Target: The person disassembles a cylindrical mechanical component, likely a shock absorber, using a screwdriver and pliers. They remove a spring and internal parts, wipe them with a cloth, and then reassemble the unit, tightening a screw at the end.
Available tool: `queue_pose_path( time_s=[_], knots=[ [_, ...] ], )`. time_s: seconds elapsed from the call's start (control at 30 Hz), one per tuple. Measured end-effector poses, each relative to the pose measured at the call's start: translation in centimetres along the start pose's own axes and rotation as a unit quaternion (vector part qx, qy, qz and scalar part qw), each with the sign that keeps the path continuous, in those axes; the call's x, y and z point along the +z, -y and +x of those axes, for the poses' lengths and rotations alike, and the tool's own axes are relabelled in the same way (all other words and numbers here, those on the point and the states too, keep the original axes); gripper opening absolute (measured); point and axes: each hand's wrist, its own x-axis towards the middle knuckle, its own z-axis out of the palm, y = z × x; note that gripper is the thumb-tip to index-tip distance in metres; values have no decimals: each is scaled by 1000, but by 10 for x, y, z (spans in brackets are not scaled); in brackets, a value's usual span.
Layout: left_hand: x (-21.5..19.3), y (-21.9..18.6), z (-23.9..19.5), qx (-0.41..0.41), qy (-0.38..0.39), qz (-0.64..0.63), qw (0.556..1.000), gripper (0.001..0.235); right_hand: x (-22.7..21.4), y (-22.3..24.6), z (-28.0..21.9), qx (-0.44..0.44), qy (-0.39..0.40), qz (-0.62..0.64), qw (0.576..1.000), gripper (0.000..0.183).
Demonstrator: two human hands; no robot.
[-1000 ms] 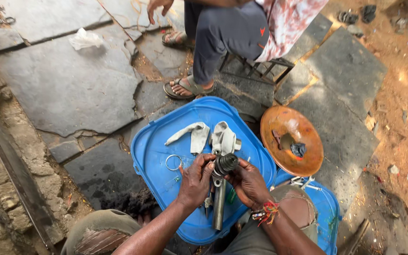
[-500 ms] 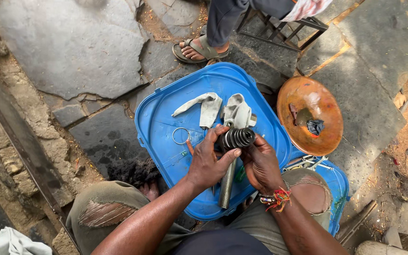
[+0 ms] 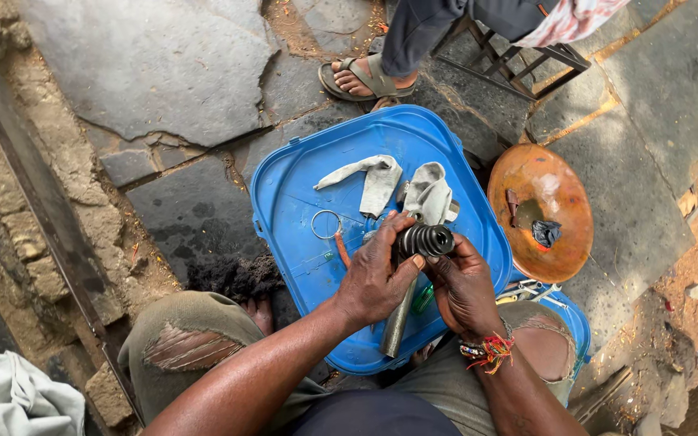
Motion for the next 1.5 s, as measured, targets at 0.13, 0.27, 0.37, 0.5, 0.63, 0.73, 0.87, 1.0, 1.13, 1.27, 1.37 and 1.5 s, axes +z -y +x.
queue_pose_path(
  time_s=[0.13, 0.27, 0.37, 0.5, 0.63, 0.73, 0.87, 1.0, 1.13, 1.27, 1.37, 1.5],
  knots=[
    [-2, 3, 1, -15, 24, 27, 999, 56, -3, -3, 1, -5, -10, -8, 1000, 29],
    [-4, 2, 3, -2, 34, 33, 999, 57, -5, -4, 2, -18, -25, -24, 999, 31],
    [-5, 2, 6, 0, 38, 28, 999, 58, -6, -3, 3, -24, -12, -23, 999, 29],
    [-7, -1, 5, 1, 39, 33, 999, 60, -1, 3, 1, -21, -12, -48, 999, 34],
    [-8, -2, 5, -3, 44, 22, 999, 61, 2, 5, 1, -42, 3, -64, 997, 35],
    [-8, -1, 5, -3, 47, 43, 998, 59, 0, 4, 1, -54, 7, -66, 996, 35],
    [-5, 3, 4, 6, 33, 38, 999, 57, -2, 0, 2, -74, 13, -69, 995, 34],
    [-4, 6, 3, 3, 27, 43, 999, 53, -2, -1, 4, -87, 19, -79, 993, 33],
    [-6, 7, 2, 5, 28, 36, 999, 52, -2, -1, 4, -92, 18, -87, 992, 34],
    [-7, 8, 4, 19, 24, 33, 999, 51, -1, -2, 4, -97, 14, -94, 991, 34],
    [-9, 6, 4, 17, 24, 43, 999, 52, 0, -2, 3, -96, 18, -83, 992, 35],
    [-8, 6, 4, 25, 17, 52, 998, 49, 3, -2, 2, -92, 5, -97, 991, 35]
  ],
)
